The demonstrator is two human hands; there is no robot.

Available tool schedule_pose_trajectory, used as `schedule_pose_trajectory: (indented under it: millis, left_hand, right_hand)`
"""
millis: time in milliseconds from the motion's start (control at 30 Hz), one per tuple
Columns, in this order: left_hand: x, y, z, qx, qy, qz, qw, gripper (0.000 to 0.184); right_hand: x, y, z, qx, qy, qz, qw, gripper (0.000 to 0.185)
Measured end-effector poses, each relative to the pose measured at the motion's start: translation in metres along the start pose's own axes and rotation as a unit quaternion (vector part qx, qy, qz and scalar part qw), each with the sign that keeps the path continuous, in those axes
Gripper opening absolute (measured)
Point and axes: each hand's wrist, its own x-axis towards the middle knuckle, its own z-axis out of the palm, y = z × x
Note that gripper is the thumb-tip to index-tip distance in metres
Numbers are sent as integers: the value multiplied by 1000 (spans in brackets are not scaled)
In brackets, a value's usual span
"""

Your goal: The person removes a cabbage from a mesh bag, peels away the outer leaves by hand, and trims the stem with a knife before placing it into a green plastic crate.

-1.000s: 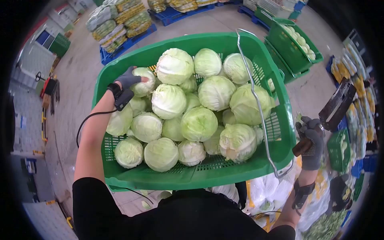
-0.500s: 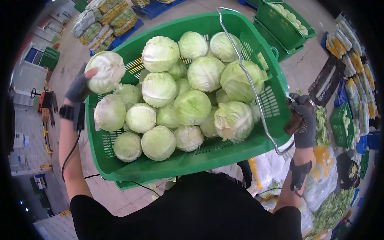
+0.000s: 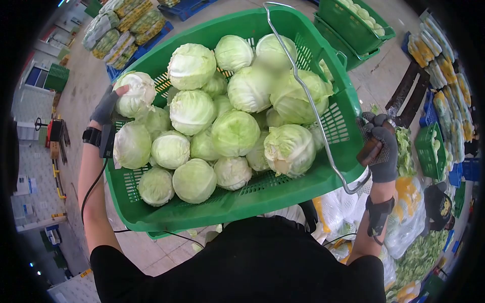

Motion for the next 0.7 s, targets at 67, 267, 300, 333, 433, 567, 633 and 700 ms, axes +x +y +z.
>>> schedule_pose_trajectory:
  millis: [67,267,300,333,433,567,633,700]
  left_hand:
    - [0,-4,-1,-58,-47,19,997,60]
    - [-73,23,50,39,-192,127,972,80]
    - [-87,32,68,21,-255,99,962,87]
    - [-97,31,86,0,-317,93,944,92]
    - [-120,9,140,134,-408,224,875,92]
    - [-116,19,138,327,-297,361,821,81]
    - [-106,36,99,298,-231,326,867,70]
    - [-102,39,50,410,-93,275,865,64]
  right_hand:
    - [-1,-2,5,-13,15,7,1000,23]
    - [-1,-1,3,19,18,4,1000,27]
    - [-1,0,0,17,18,4,1000,27]
    - [1,2,-6,20,20,1,1000,28]
    - [2,1,-4,23,25,-3,999,27]
    - [2,1,-7,35,-2,7,999,27]
    - [0,1,-11,31,10,4,999,27]
    - [1,5,-18,13,32,-9,999,28]
